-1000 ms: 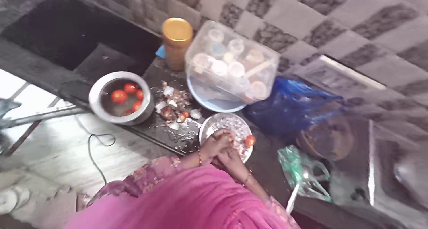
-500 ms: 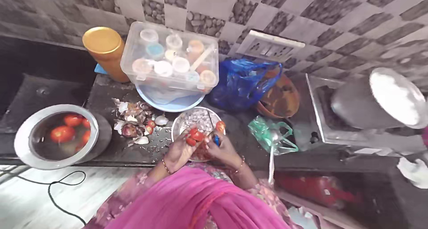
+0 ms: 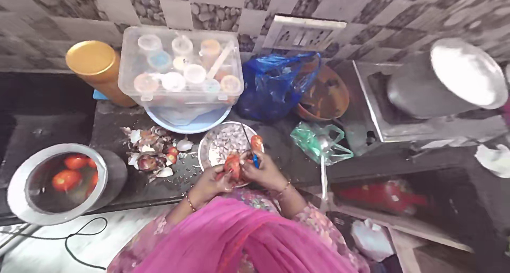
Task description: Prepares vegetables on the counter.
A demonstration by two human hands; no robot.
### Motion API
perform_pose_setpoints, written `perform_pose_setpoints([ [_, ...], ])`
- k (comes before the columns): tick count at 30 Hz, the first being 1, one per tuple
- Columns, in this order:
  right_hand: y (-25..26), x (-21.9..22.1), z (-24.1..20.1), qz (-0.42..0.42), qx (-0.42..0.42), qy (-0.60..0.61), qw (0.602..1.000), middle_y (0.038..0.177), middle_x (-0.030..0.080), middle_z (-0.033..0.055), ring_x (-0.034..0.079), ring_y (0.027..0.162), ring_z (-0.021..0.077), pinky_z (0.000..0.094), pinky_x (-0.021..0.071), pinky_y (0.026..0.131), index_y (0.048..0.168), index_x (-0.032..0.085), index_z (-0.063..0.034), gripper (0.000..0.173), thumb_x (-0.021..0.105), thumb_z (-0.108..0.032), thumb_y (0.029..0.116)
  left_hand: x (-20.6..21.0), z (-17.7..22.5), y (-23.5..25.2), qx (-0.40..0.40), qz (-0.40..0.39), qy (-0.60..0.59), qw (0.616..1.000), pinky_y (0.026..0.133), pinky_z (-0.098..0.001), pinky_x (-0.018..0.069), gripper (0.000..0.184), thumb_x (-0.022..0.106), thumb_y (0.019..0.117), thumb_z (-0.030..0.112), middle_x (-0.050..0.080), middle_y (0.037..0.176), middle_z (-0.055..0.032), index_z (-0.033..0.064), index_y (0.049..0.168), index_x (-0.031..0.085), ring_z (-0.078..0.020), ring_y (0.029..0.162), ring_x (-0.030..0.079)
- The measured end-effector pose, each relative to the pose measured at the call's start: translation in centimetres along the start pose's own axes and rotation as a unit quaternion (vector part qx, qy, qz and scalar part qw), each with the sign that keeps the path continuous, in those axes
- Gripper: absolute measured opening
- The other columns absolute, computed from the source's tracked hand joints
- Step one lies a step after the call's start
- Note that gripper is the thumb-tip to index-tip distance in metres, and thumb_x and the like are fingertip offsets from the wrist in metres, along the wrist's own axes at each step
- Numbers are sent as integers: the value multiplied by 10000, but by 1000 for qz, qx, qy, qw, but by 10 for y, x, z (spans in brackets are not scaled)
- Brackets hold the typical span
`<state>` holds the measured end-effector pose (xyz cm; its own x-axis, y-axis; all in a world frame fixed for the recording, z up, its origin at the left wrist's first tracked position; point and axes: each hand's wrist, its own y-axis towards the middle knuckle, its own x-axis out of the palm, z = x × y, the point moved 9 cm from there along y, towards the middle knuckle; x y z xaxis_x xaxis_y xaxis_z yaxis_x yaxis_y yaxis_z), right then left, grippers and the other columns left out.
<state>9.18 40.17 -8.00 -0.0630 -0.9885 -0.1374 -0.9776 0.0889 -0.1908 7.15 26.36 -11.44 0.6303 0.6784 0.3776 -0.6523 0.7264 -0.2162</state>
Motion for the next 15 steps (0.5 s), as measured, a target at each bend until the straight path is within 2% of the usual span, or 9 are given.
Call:
perform_pose_setpoints([
  [3, -4, 3, 1, -15, 6, 29, 999, 942, 651, -15, 606, 747, -8, 175, 537, 691, 1093, 632, 1, 189, 640, -54, 913, -1, 0, -1, -13, -31, -19, 999, 769, -227, 592, 143, 602, 924, 35, 731, 883, 78, 83, 1031, 684, -28, 811, 698],
  [6, -11, 4, -8, -72, -44, -46, 995, 1096, 666, 38, 567, 743, -34, 150, 499, 664, 1288, 585, 24, 458, 685, -83, 855, 2, 2, -3, -54, -63, -14, 996, 735, -203, 585, 192, 501, 967, 42, 718, 832, 108, 129, 975, 671, -2, 766, 684],
  [8, -17, 5, -13, -104, -89, -112, 984, 1149, 674, 110, 591, 842, 0, 172, 506, 757, 1330, 581, 63, 545, 714, -121, 834, 4, 1, -4, -91, -91, 1, 992, 694, -185, 574, 233, 439, 969, 70, 697, 796, 126, 155, 937, 653, 14, 722, 665],
  [10, -20, 5, -16, -113, -120, -136, 977, 1107, 691, 134, 619, 896, 29, 194, 522, 813, 1275, 617, 85, 493, 726, -149, 855, 10, 2, -3, -113, -124, 8, 986, 683, -182, 577, 248, 424, 969, 91, 695, 796, 131, 166, 932, 657, 16, 709, 662],
  [13, -21, 3, -13, -92, -132, -111, 981, 952, 680, 56, 547, 733, -35, 146, 471, 660, 1143, 660, 50, 362, 719, -129, 834, 18, 1, 0, -129, -152, 18, 980, 663, -181, 569, 258, 411, 972, 125, 687, 788, 131, 182, 914, 655, 17, 696, 652],
  [15, -22, -1, -8, -68, -122, -94, 986, 891, 661, 27, 498, 661, -53, 131, 434, 598, 1111, 667, 45, 339, 722, -118, 819, 18, 3, 3, -110, -137, 37, 984, 656, -182, 565, 209, 445, 945, 123, 687, 785, 124, 166, 921, 647, 16, 694, 652],
])
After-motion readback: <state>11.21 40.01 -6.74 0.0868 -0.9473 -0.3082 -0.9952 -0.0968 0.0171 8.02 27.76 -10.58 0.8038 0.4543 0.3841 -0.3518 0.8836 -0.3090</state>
